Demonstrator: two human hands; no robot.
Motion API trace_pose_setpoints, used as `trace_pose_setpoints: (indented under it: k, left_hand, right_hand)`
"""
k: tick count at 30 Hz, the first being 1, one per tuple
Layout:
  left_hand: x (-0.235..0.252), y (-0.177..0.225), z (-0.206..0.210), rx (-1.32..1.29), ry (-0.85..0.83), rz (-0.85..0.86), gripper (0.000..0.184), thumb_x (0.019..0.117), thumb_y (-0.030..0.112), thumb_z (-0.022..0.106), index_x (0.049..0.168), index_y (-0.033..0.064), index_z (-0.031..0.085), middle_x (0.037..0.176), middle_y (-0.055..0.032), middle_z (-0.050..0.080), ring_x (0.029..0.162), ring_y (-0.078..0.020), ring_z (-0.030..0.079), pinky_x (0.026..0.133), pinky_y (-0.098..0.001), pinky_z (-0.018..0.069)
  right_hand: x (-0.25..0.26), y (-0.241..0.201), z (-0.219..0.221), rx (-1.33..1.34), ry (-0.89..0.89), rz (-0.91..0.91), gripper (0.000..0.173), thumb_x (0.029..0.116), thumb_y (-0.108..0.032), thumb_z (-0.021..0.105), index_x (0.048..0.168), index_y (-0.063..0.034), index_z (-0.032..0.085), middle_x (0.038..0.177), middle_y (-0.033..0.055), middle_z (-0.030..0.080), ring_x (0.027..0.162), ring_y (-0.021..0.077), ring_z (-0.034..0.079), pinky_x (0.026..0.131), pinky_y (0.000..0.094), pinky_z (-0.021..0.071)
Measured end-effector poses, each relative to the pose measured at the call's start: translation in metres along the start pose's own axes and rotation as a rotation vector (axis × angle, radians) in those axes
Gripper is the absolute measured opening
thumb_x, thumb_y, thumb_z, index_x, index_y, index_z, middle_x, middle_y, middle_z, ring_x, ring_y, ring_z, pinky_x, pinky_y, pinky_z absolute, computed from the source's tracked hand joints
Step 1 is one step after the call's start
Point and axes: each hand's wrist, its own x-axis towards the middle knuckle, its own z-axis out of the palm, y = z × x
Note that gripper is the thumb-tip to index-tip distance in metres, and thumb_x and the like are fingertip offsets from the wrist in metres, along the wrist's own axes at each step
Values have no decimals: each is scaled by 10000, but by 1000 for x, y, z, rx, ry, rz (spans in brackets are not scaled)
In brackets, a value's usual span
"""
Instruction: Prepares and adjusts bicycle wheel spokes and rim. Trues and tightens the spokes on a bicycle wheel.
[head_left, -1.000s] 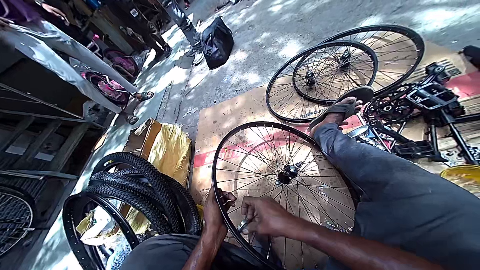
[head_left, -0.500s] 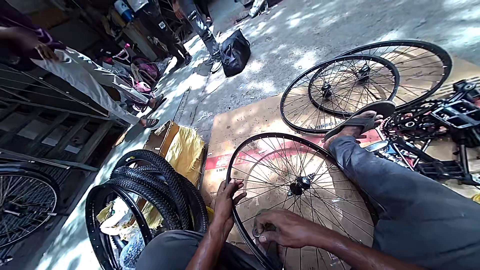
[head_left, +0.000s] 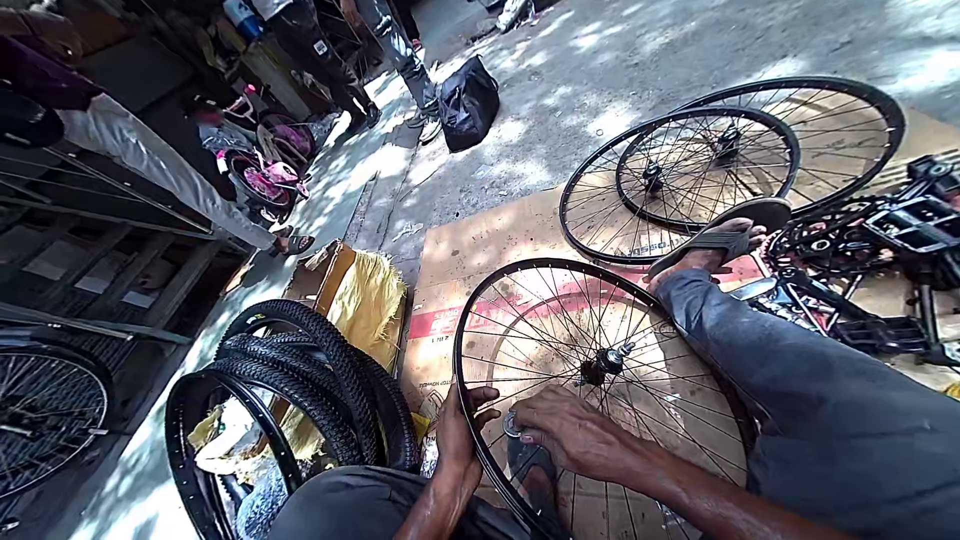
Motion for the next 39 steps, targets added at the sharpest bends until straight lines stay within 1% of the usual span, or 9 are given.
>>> trace_pose_setpoints:
  k: [3, 5, 6, 10, 20, 26, 30, 36, 39]
  left_hand:
    - [-1, 0, 1, -10, 10, 2, 513, 1132, 319, 257, 989, -20, 614, 852, -179, 725, 812, -272, 718, 701, -378, 579]
    - [-2, 0, 2, -25, 22, -4, 506, 1129, 325, 282, 989, -22, 623, 847, -177, 724, 796, -256, 713, 695, -364, 571]
    - [-3, 0, 2, -23, 30, -5, 502, 1128, 323, 284, 992, -20, 625, 841, -173, 724, 787, -248, 712, 691, -359, 572]
    - [-1, 1, 1, -1, 30, -3, 498, 1128, 306, 279, 1009, -29, 627, 860, -184, 730, 809, -260, 713, 705, -371, 569]
    - [1, 2, 2, -42, 40, 13, 482, 1128, 254, 234, 911, -9, 575, 786, -163, 718, 727, -254, 713, 612, -346, 567]
    - [5, 19, 13, -91, -51, 53, 498, 1133, 283, 234, 876, 18, 568, 682, -90, 643, 637, -215, 664, 590, -333, 567]
    - [-4, 52, 29, -75, -204, 260, 530, 1115, 223, 213, 773, 36, 572, 662, -61, 626, 647, -183, 645, 673, -338, 579]
    - [-48, 117, 95, -46, -116, 314, 358, 1100, 231, 446, 893, -14, 605, 712, -84, 640, 608, -153, 615, 571, -285, 527]
    - [-45, 124, 122, 76, 61, 374, 467, 946, 300, 731, 1238, 16, 503, 1107, -176, 597, 909, -250, 622, 764, -422, 551]
  right_hand:
    - [12, -13, 2, 193, -29, 34, 379, 1114, -398, 380, 1172, -138, 650, 1010, 46, 699, 1026, 211, 659, 1035, 439, 456]
    - [23, -20, 6, 300, -20, 98, 368, 1107, -387, 391, 1109, -118, 643, 896, 73, 670, 884, 232, 666, 875, 462, 503]
    - [27, -21, 6, 352, -36, 118, 355, 1098, -383, 422, 1104, -110, 648, 910, 77, 681, 876, 229, 675, 834, 463, 520]
    - [27, -12, -9, 408, -149, 91, 292, 1044, -340, 580, 1140, -88, 692, 1139, 59, 708, 1075, 182, 668, 980, 414, 518]
    - [14, -4, -11, 136, -112, 23, 279, 1067, -322, 533, 1172, -91, 649, 1142, 108, 680, 1121, 274, 647, 1025, 464, 485]
    - [-1, 22, -44, 145, 152, 174, 277, 1022, -328, 611, 1149, -97, 694, 1183, 92, 708, 1118, 239, 680, 988, 460, 542]
    - [-15, 25, -73, 234, 476, 256, 249, 1009, -253, 618, 1147, -55, 681, 1105, 98, 718, 924, 220, 706, 834, 471, 589]
    - [-31, 45, -96, 475, 837, 346, 296, 1035, -182, 561, 1161, 84, 591, 1034, 162, 684, 919, 207, 690, 846, 420, 591]
    - [-45, 53, -109, 574, 907, 359, 330, 1061, -183, 515, 1222, 104, 532, 1138, 194, 656, 995, 234, 694, 872, 428, 603]
